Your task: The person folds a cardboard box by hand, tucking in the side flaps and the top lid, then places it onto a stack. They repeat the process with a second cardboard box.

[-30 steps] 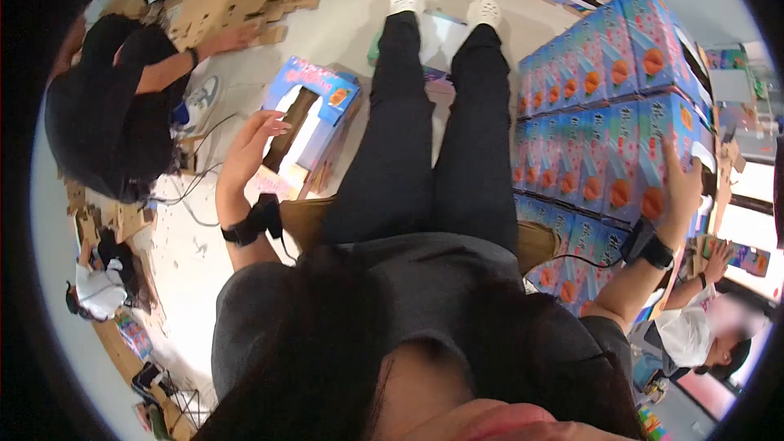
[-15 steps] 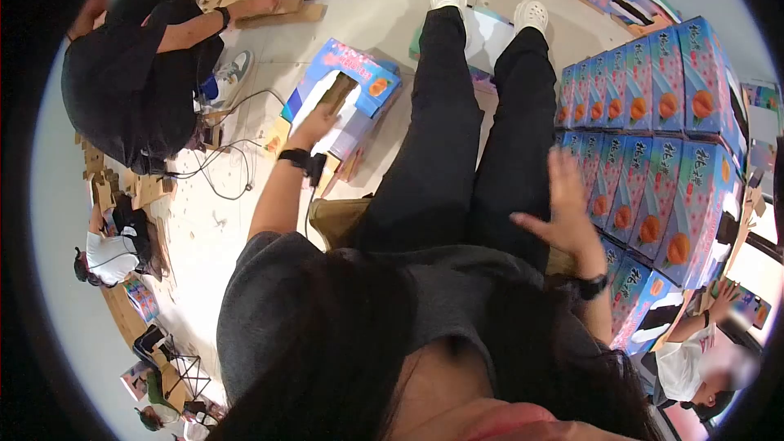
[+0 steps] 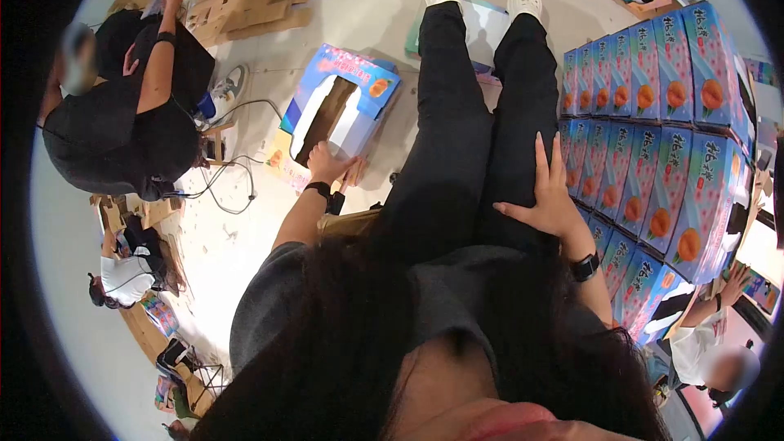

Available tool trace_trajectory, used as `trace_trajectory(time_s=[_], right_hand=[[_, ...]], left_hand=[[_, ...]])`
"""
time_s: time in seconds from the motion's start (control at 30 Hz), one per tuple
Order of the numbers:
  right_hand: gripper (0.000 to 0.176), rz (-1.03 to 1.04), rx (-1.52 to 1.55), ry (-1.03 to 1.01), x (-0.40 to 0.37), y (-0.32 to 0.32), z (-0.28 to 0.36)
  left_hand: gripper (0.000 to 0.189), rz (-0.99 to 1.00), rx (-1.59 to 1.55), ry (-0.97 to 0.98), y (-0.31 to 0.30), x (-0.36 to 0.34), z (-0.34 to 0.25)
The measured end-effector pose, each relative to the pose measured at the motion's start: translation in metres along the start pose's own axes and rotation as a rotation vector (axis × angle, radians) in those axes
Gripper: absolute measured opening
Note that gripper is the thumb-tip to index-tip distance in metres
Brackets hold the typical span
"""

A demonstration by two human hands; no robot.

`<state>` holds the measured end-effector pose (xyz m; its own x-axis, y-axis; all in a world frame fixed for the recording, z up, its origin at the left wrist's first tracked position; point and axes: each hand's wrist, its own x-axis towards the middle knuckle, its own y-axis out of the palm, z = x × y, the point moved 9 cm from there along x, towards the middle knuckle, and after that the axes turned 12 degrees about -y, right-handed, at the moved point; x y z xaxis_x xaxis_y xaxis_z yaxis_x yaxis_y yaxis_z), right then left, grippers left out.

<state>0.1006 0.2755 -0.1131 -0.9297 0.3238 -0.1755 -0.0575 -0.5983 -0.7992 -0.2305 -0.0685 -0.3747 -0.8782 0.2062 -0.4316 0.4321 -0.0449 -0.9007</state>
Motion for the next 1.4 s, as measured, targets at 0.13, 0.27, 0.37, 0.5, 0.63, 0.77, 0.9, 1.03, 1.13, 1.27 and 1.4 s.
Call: trace_trajectory(time_s=[0.13,0.27,0.37,0.5,0.63,0.77,0.9,1.03,1.13,1.27,1.4], right_hand=[[0.129,-0.106,-0.065,-0.015,0.007,-0.006,0.010],[0.124,-0.157,-0.085,0.020,0.000,-0.005,0.006],[0.119,-0.152,-0.054,0.059,-0.008,-0.005,0.000],[0.113,-0.261,0.025,0.027,-0.020,-0.005,-0.013],[0.109,-0.311,0.045,0.024,-0.033,-0.004,-0.014],[0.087,-0.456,-0.013,-0.040,-0.043,-0.010,-0.007],[0.035,-0.797,0.122,-0.281,-0.059,-0.031,0.001],[0.015,-1.197,-0.104,-0.513,-0.121,-0.089,0.066],[0.018,-1.252,-0.247,-0.688,-0.156,-0.120,0.106],[0.019,-1.328,-0.301,-0.761,-0.192,-0.151,0.139],[0.019,-1.349,-0.312,-0.820,-0.211,-0.158,0.155]], left_hand=[[0.094,0.017,-0.134,0.071,-0.012,-0.011,-0.006],[0.088,-0.066,-0.154,0.078,-0.043,-0.040,-0.020],[0.076,-0.136,-0.238,0.093,-0.061,-0.050,-0.021],[0.062,-0.195,-0.338,0.116,-0.082,-0.043,-0.014],[0.052,-0.367,-0.418,0.204,-0.140,-0.049,-0.018],[0.050,-0.382,-0.604,0.280,-0.218,-0.071,-0.033],[0.050,-0.510,-0.759,0.538,-0.296,-0.115,-0.062],[0.039,-0.612,-0.678,0.705,-0.344,-0.177,-0.111],[0.038,-0.633,-0.703,0.819,-0.350,-0.224,-0.148],[0.038,-0.579,-0.661,0.942,-0.331,-0.270,-0.193],[0.038,-0.517,-0.521,1.044,-0.306,-0.310,-0.230]])
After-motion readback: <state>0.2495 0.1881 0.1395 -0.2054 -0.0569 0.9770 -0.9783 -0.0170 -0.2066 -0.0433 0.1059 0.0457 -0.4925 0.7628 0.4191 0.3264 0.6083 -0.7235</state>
